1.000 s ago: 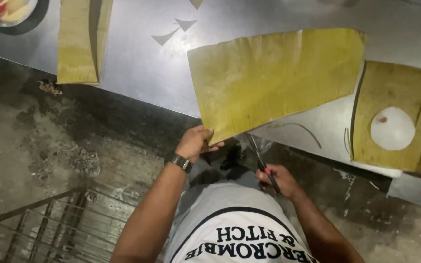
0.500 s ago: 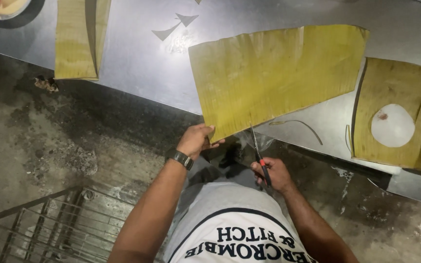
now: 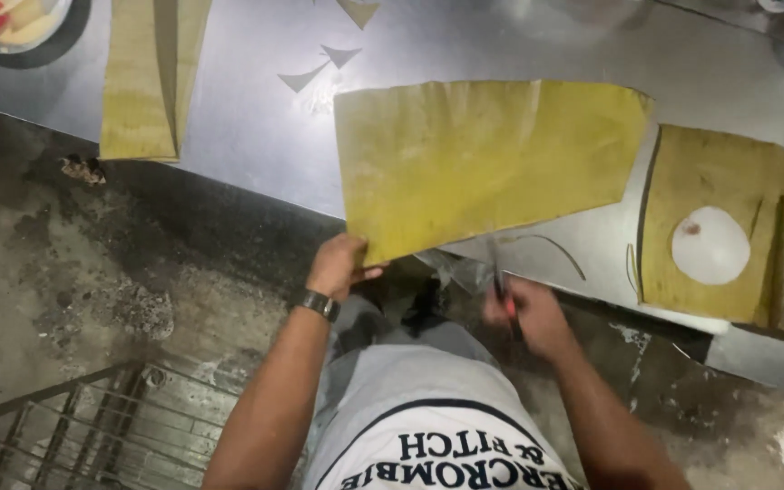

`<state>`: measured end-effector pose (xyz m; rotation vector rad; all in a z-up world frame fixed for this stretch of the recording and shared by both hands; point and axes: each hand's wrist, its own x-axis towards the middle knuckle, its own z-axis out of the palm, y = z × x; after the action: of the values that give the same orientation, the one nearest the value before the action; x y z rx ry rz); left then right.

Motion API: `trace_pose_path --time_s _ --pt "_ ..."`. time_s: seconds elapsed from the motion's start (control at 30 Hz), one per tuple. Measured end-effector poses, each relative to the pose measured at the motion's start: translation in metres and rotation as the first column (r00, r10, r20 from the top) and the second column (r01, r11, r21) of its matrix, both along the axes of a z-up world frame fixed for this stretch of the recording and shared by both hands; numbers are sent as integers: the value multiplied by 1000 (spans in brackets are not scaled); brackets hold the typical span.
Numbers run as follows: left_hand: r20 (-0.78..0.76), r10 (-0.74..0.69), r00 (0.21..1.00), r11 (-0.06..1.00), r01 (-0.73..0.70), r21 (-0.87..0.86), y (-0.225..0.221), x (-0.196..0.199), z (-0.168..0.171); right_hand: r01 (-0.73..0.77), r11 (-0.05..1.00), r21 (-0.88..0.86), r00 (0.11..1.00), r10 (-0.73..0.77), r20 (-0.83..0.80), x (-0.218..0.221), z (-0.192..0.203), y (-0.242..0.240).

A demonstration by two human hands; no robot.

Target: The person trims banana leaves into circular shapes using a circular template and scissors, then cuts sheets of banana leaves into rectangular pieces with the scissors and places them on the table.

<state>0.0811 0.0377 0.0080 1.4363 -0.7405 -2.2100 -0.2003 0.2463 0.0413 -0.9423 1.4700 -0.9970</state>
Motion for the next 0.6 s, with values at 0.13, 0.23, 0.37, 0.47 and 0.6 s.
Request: trace_pose_path --time_s 0.13,0.23,0.37,0.47,0.6 --pt "174 69 982 991 -47 -127 -1 -10 -5 140 976 -166 978 -109 179 2 -6 -112" --pt "177 122 977 983 -94 -159 -17 -11 2 280 960 28 942 -280 187 11 -10 -151" --pt "32 248 968 949 -236 -211 -87 15 55 252 968 -11 962 -249 110 9 -17 -155" --pt "-236 235 943 907 -300 -296 -145 36 144 279 960 27 947 -279 159 4 -22 -159" --pt "-629 13 777 798 -387 -462 -165 23 233 314 949 -5 926 -305 222 -3 -27 -163"
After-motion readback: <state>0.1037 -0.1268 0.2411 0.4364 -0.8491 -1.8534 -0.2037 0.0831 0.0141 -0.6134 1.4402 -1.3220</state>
